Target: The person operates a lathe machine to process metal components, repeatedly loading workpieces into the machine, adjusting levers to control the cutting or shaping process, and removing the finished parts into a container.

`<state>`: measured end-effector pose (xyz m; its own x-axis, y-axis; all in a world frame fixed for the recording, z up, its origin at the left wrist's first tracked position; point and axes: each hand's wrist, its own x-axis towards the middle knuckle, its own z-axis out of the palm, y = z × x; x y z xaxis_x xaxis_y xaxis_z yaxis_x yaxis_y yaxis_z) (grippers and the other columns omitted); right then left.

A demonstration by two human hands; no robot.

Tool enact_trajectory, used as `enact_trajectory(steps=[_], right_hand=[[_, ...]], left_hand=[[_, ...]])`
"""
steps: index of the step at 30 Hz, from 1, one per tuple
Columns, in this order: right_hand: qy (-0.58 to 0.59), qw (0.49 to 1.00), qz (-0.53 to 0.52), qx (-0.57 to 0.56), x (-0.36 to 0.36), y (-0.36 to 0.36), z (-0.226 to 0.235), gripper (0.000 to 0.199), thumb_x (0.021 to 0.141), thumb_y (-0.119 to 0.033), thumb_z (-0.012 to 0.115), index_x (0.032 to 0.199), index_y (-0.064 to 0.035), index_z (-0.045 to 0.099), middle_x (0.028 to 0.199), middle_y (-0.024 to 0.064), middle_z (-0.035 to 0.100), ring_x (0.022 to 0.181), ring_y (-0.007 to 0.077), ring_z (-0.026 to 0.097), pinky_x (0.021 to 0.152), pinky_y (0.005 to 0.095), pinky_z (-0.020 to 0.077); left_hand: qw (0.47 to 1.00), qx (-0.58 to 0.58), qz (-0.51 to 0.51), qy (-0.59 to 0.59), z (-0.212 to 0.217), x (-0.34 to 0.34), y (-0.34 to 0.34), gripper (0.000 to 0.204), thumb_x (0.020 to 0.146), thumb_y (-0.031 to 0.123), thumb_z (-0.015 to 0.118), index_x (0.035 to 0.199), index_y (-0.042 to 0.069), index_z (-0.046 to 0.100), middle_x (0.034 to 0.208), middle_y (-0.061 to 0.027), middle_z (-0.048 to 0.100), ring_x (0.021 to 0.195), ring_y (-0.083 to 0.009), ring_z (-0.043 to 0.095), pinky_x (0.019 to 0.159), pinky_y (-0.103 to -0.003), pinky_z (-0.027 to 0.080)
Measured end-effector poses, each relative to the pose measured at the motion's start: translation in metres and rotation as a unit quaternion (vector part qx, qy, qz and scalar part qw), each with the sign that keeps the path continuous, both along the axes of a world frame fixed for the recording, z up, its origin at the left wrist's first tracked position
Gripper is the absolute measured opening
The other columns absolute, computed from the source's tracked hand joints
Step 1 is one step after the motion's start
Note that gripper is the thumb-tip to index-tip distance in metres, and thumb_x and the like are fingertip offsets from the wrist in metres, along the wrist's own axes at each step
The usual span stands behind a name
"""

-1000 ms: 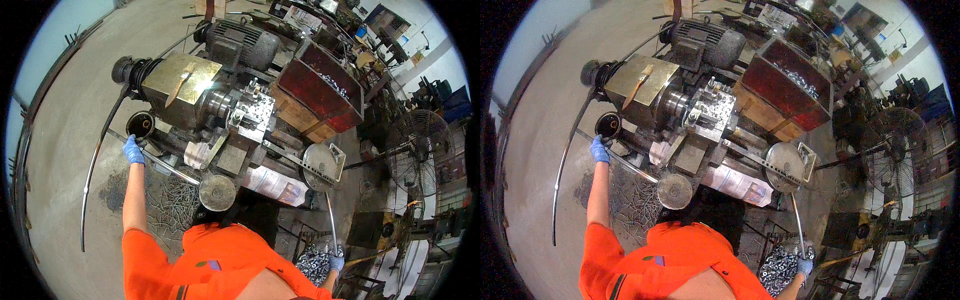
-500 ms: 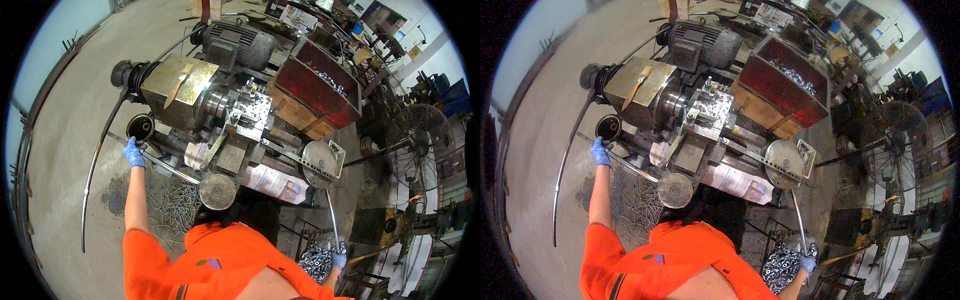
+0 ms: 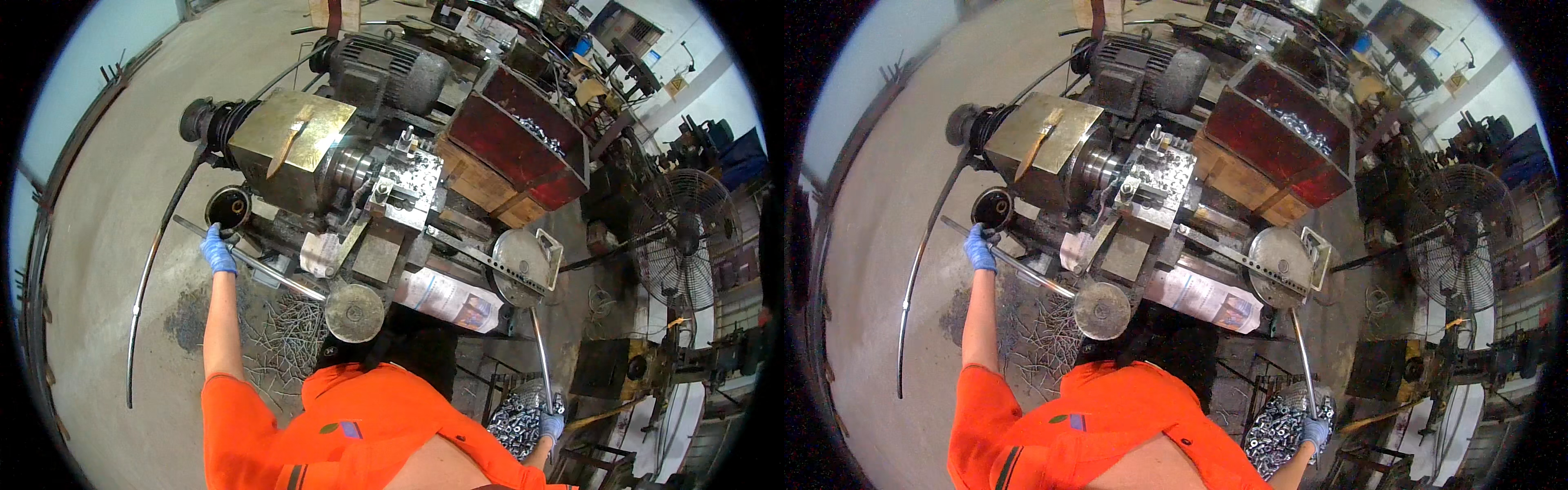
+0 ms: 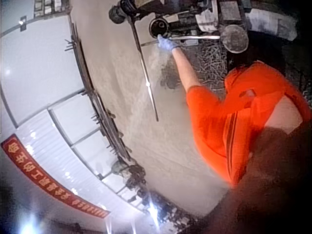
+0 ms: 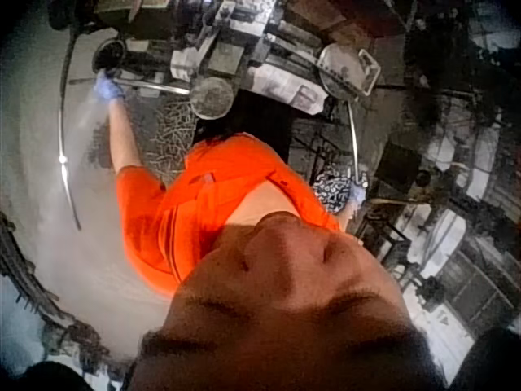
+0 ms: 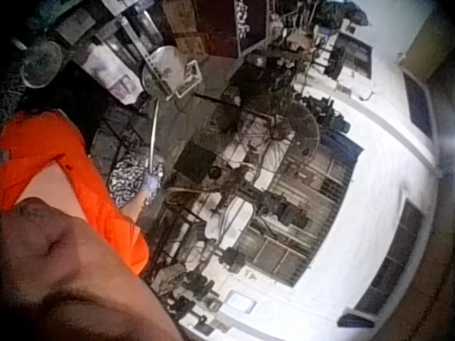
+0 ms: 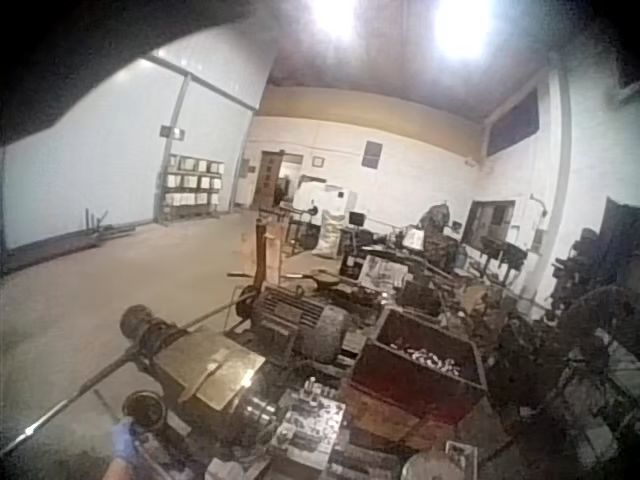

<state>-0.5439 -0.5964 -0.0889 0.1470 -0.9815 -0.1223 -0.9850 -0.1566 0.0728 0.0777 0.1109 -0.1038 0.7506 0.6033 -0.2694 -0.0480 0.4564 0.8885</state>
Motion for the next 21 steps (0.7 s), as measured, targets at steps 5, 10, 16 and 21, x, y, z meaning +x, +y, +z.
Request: enact_trajectory(steps=[5,10,16,21], right_hand=[[0.004,1.000,-0.023,-0.007,0.005,0.007,0.003,0.043,0.064,-0.033,0.068,0.095,-0.0033,0.065,0.091,0.0217,0.064,0.089,0.0364,0.061,0.078,0.0405,0.0474],[0.009,0.998,-0.068,-0.009,0.020,0.021,0.019,0.046,0.061,-0.036,0.071,0.092,-0.0021,0.065,0.094,0.0216,0.064,0.091,0.0351,0.062,0.081,0.0399,0.0481],[0.024,0.997,-0.068,-0.030,0.003,0.007,-0.002,0.052,0.060,-0.039,0.073,0.092,0.0017,0.065,0.097,0.0234,0.063,0.093,0.0339,0.062,0.083,0.0395,0.0476],[0.028,0.997,-0.064,-0.043,0.004,0.011,-0.002,0.055,0.059,-0.040,0.075,0.091,0.0037,0.065,0.093,0.0242,0.064,0.090,0.0339,0.063,0.082,0.0388,0.0485]], left_hand=[[1.000,0.014,-0.011,0.006,-0.006,0.001,0.007,0.020,0.081,0.016,0.059,0.083,-0.004,0.058,0.064,-0.0152,0.061,0.045,-0.0246,0.059,0.043,-0.034,0.053],[1.000,0.008,-0.004,0.011,-0.001,0.000,0.003,0.020,0.081,0.017,0.059,0.084,-0.004,0.058,0.064,-0.0150,0.061,0.044,-0.0241,0.058,0.043,-0.033,0.053],[1.000,0.009,-0.002,0.005,-0.002,0.001,0.004,0.021,0.081,0.017,0.059,0.085,-0.004,0.059,0.064,-0.0149,0.061,0.044,-0.0239,0.058,0.043,-0.033,0.053],[1.000,-0.007,0.000,0.009,-0.005,0.004,0.004,0.020,0.082,0.016,0.059,0.086,-0.004,0.059,0.064,-0.0148,0.060,0.044,-0.0241,0.056,0.043,-0.034,0.053]])
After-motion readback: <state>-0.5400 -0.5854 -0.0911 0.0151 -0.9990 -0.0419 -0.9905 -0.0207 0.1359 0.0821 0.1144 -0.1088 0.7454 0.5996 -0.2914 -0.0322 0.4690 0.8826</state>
